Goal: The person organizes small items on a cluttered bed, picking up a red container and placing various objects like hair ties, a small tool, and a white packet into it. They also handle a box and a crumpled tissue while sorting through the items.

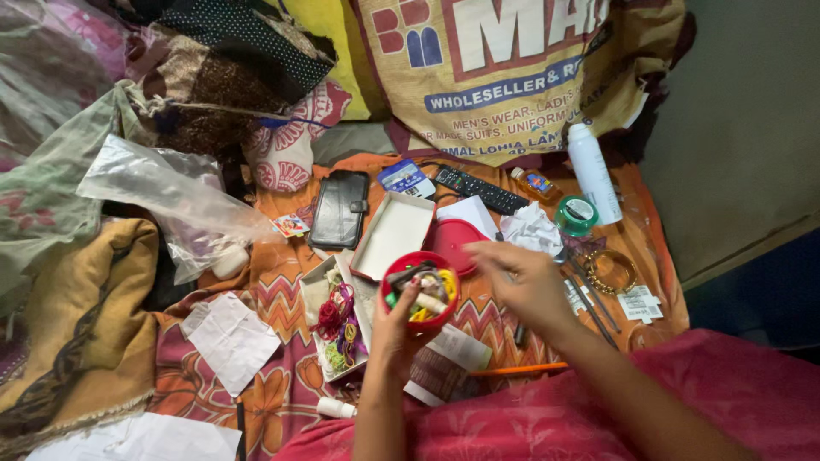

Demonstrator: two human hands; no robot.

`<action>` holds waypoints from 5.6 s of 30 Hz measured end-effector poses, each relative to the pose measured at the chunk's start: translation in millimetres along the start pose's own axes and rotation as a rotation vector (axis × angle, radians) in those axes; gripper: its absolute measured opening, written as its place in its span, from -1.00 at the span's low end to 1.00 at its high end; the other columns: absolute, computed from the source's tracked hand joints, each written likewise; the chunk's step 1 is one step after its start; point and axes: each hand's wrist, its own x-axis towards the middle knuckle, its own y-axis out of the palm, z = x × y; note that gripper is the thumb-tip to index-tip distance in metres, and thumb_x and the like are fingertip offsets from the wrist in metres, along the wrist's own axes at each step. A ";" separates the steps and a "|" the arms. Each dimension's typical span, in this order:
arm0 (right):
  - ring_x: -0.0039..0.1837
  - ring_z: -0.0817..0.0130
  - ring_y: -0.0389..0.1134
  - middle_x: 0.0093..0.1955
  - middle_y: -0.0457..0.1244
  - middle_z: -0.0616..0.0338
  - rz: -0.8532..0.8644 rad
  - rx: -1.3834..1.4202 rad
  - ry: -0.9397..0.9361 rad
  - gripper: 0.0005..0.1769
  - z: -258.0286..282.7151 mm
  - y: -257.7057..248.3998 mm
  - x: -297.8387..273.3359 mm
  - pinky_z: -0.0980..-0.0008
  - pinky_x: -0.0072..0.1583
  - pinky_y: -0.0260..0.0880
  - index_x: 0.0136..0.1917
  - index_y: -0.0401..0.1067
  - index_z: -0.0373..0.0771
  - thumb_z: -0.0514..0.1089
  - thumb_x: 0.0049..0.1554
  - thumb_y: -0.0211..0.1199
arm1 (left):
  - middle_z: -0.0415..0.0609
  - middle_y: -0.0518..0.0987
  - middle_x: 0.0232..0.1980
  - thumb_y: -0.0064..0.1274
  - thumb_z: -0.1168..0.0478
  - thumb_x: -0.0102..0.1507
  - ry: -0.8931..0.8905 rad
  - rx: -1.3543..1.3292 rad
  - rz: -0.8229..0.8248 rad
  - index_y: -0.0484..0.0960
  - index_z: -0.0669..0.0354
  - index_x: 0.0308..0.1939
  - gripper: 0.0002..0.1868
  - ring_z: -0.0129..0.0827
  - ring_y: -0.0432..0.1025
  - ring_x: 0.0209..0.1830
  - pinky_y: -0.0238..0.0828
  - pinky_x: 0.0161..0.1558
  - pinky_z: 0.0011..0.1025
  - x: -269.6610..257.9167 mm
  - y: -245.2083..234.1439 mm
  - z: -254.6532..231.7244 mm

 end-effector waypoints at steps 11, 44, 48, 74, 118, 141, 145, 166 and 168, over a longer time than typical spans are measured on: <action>0.15 -0.06 0.37 0.07 0.36 -0.11 0.277 -0.630 0.239 -0.25 -129.3 -0.2 -25.6 0.08 0.15 0.38 0.30 0.46 -0.20 0.12 -0.11 0.48 | 0.05 0.59 0.05 0.13 0.28 0.14 0.151 -0.201 0.001 0.40 -0.05 0.25 -0.43 -0.11 0.57 -0.08 0.64 -0.22 -0.08 10.5 -10.0 -11.2; 0.02 0.20 0.47 -0.05 0.42 0.20 0.039 -0.397 -0.645 -0.78 11.0 -32.8 -15.7 0.25 0.05 0.46 -0.11 0.55 -0.18 -0.15 -0.03 0.51 | 0.00 0.64 0.17 -0.33 -0.59 0.14 -0.133 0.108 0.189 0.48 -0.10 0.33 -0.07 -0.22 0.59 0.04 0.61 -0.12 -0.12 14.7 8.4 20.8; 0.10 0.23 0.44 -0.02 0.44 0.31 0.094 -0.455 -0.551 -0.78 1.8 -28.1 -12.5 0.18 0.12 0.38 -0.15 0.61 -0.10 -0.08 -0.09 0.53 | -0.06 0.57 0.16 0.19 -0.16 0.11 0.025 0.240 0.181 0.37 -0.20 0.35 -0.25 -0.19 0.55 0.01 0.60 -0.22 -0.14 4.4 11.5 13.0; 0.15 0.44 0.43 0.20 0.40 0.20 0.195 0.703 0.809 -0.44 -101.7 38.3 -48.8 0.35 0.09 0.52 0.43 0.34 -0.12 -0.05 0.17 0.30 | -0.05 0.59 0.10 0.16 0.33 0.10 0.056 0.212 0.215 0.43 -0.06 0.35 -0.30 -0.26 0.55 -0.03 0.66 -0.23 -0.23 37.0 2.8 56.9; 0.44 -0.20 0.15 0.50 0.05 -0.18 0.195 -0.651 -0.686 -0.12 -100.6 56.8 92.0 -0.22 0.36 0.16 0.46 0.23 -0.12 0.12 -0.09 0.34 | -0.11 0.46 0.30 -0.16 -0.42 0.19 0.517 -0.189 -0.356 0.16 -0.11 0.50 -0.10 -0.25 0.53 0.07 0.65 -0.19 -0.17 -26.5 -72.5 -92.3; -0.08 -0.12 0.47 -0.21 0.40 -0.16 0.710 -0.576 0.290 -0.11 12.3 170.1 8.8 0.00 0.02 0.47 0.56 0.18 0.09 0.39 0.07 0.27 | -0.05 0.61 0.13 -0.25 -0.38 0.28 0.509 -0.485 -0.388 0.42 -0.07 0.34 -0.28 -0.23 0.58 -0.02 0.63 -0.13 -0.19 -32.1 -115.0 -93.4; -0.16 -0.15 0.47 -0.23 0.39 -0.19 0.577 -0.549 0.246 -0.28 16.9 179.6 7.4 -0.07 -0.04 0.47 0.48 0.31 0.04 0.18 0.07 0.27 | -0.07 0.62 0.10 -0.25 -0.38 0.29 0.499 -0.471 -0.372 0.44 -0.06 0.34 -0.28 -0.24 0.57 -0.04 0.62 -0.15 -0.22 -31.0 -122.9 -91.6; 0.00 0.01 0.45 0.06 0.42 0.05 0.310 -0.694 -0.283 -0.57 -58.8 25.4 -7.3 0.11 0.02 0.44 0.18 0.50 -0.09 -0.23 0.01 0.22 | -0.02 0.63 0.11 -0.28 -0.43 0.29 0.518 -0.465 -0.284 0.46 0.00 0.31 -0.24 -0.23 0.59 -0.07 0.65 -0.18 -0.24 -31.3 -123.7 -93.9; -0.04 0.23 0.50 0.02 0.44 0.18 0.536 -0.589 -0.383 -0.64 -27.8 81.0 -18.5 0.31 -0.11 0.52 0.13 0.55 -0.06 -0.31 0.07 0.22 | 0.02 0.62 0.07 -0.27 -0.43 0.31 0.520 -0.453 -0.273 0.46 0.04 0.31 -0.23 -0.21 0.59 -0.08 0.64 -0.19 -0.23 -29.9 -123.2 -92.1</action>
